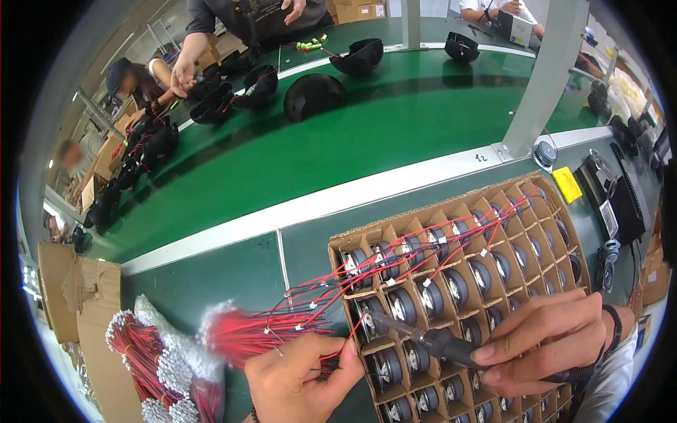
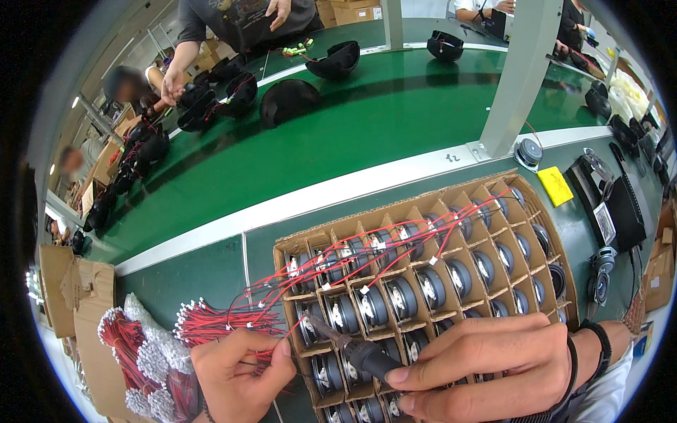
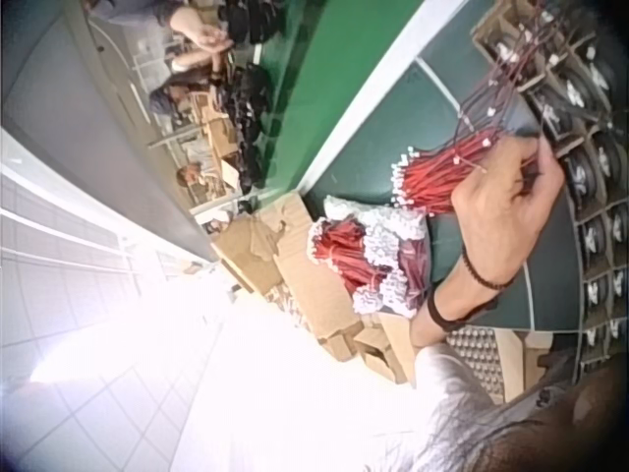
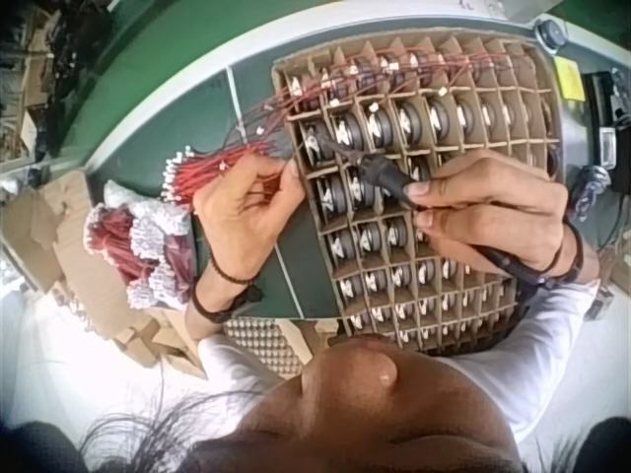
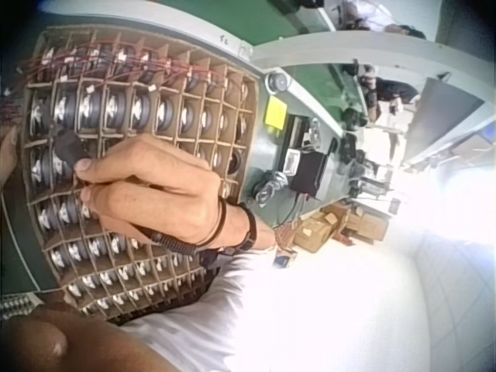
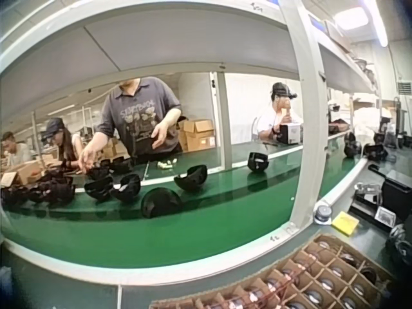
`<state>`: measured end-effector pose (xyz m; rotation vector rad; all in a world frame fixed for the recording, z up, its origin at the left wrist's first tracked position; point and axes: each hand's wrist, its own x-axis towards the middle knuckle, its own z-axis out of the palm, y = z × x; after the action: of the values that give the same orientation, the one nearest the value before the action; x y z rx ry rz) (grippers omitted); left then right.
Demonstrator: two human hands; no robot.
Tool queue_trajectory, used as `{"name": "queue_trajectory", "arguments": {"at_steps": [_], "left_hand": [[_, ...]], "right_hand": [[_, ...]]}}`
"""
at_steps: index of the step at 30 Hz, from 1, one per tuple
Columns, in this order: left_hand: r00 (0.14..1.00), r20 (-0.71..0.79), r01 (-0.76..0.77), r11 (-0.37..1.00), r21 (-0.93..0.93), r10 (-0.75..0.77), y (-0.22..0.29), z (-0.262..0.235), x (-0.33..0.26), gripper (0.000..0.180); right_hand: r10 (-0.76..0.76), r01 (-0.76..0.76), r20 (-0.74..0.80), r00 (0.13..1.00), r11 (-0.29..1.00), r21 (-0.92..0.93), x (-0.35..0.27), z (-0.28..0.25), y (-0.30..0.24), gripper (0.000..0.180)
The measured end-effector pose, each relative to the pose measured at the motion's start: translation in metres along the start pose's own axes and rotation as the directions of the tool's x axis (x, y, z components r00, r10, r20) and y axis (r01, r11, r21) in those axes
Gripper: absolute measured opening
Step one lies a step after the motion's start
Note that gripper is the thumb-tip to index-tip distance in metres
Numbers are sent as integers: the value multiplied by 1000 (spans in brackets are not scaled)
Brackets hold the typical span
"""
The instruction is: Soldering red and black wires onto small speakers arranged in a cardboard tray on an assembly line.
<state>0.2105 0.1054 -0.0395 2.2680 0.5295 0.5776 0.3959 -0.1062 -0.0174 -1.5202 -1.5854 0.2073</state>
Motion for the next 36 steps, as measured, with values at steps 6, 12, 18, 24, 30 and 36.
{"name": "queue_trajectory", "arguments": {"at_steps": [6,12,18,24,30,36], "left_hand": [[1000,22,19,1000,4,-19,-1,0,1,14],[999,30,29,1000,-3,-29,0,0,1,14],[998,37,42,999,-15,-42,0,0,1,14],[999,41,32,999,-9,-31,2,-2,2,14],[998,49,28,1000,-5,-28,8,-5,3,14],[997,77,10,993,117,-20,27,-16,4,10]], "right_hand": [[7,-7,-2,1000,1000,18,0,0,1,18],[20,-19,-15,1000,999,34,0,-1,-1,19],[9,-9,-14,1000,1000,21,1,-3,-1,19],[11,-11,-6,1000,1000,26,1,-4,-1,20],[9,-6,-46,999,999,52,1,-4,-1,19],[-7,15,-73,997,995,102,-1,-13,0,22]]}}
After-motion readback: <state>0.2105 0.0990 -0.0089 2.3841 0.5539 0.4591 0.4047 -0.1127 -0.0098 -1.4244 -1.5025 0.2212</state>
